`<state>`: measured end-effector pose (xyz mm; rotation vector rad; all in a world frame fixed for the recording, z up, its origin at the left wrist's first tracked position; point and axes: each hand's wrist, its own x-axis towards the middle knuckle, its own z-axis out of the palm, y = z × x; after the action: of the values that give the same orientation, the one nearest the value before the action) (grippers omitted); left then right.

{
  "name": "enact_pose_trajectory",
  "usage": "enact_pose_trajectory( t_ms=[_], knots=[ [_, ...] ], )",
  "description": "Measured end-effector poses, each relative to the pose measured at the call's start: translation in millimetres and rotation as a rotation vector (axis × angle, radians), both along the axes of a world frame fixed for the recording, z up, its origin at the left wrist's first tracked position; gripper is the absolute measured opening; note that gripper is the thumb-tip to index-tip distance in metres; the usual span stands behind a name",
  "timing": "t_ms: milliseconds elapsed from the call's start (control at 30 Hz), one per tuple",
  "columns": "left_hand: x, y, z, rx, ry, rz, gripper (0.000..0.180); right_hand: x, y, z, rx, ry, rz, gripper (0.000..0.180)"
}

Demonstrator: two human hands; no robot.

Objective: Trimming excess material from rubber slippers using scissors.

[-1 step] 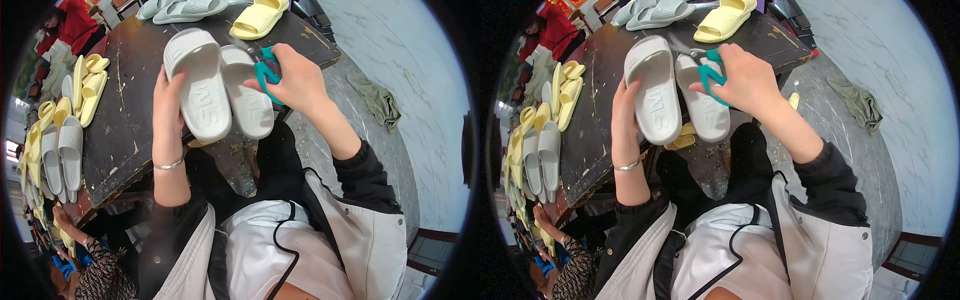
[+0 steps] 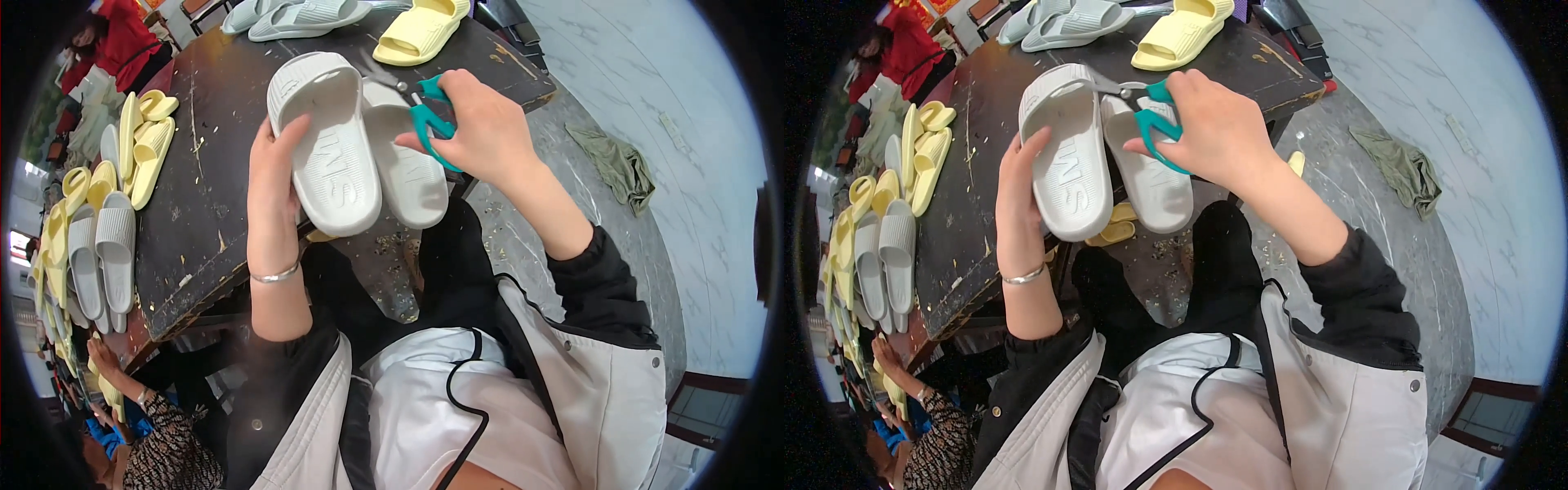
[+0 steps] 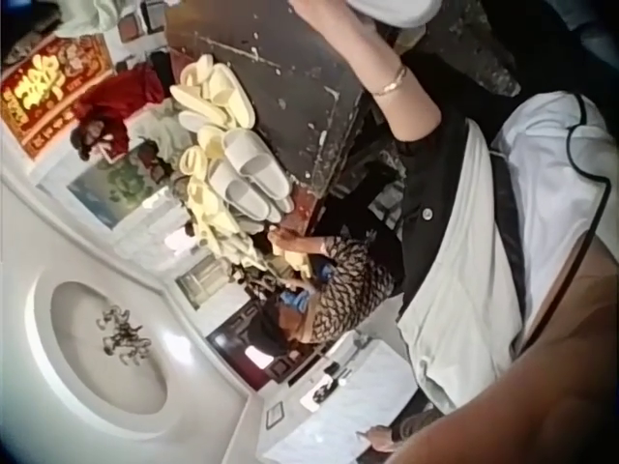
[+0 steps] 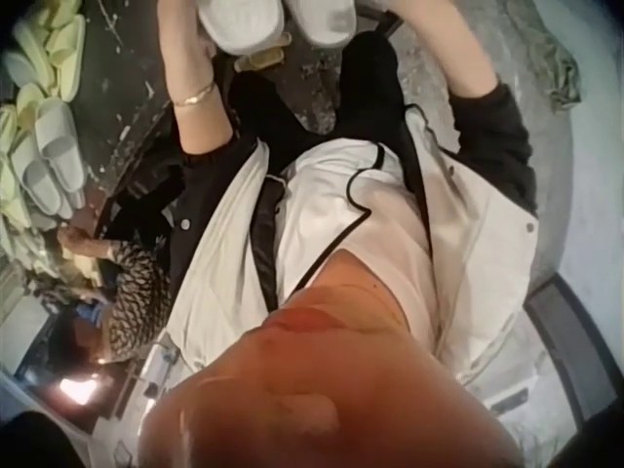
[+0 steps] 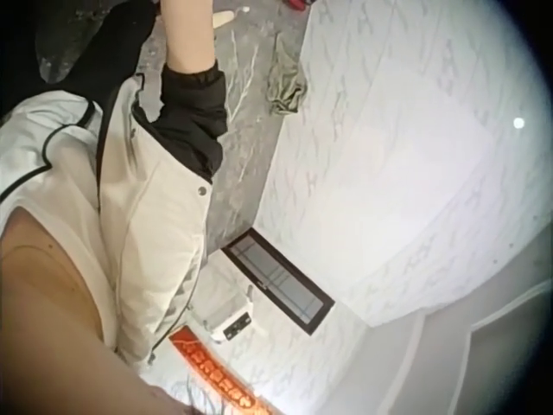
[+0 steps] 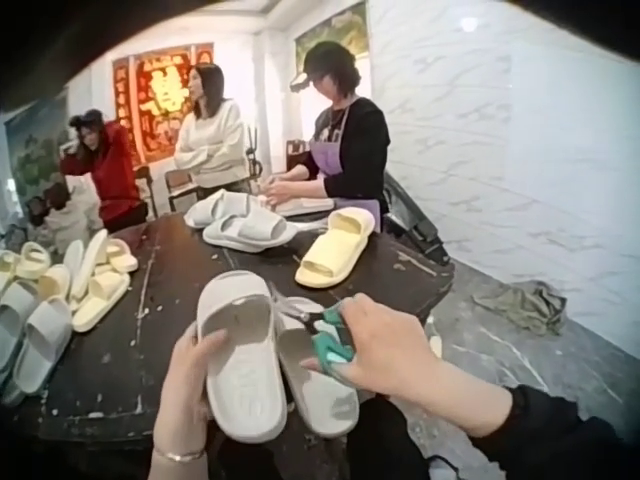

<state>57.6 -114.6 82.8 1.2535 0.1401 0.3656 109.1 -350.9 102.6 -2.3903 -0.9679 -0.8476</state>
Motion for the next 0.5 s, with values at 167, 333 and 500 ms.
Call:
enact_pose_trajectory(
  t_ms=[167, 333, 500],
  knots=[
    [-14.5, -22.6, 8.0, -0.572, 0.133, -0.253, 0.046, 4.6, -3.1, 7.5, -0.089, -0.005, -0.028, 0.058],
    [-15.2, -43.3, 1.0, -0.823, -0.01, -0.491, 0.06, 10.9, -10.8, -1.1, -0.142, 0.009, -0.052, 0.057],
    [-24.2, -45.8, 4.7, -1.02, 0.002, -0.645, 0.064, 13.8, -32.6, 12.8, -0.224, -0.252, -0.064, 0.056]
  ],
)
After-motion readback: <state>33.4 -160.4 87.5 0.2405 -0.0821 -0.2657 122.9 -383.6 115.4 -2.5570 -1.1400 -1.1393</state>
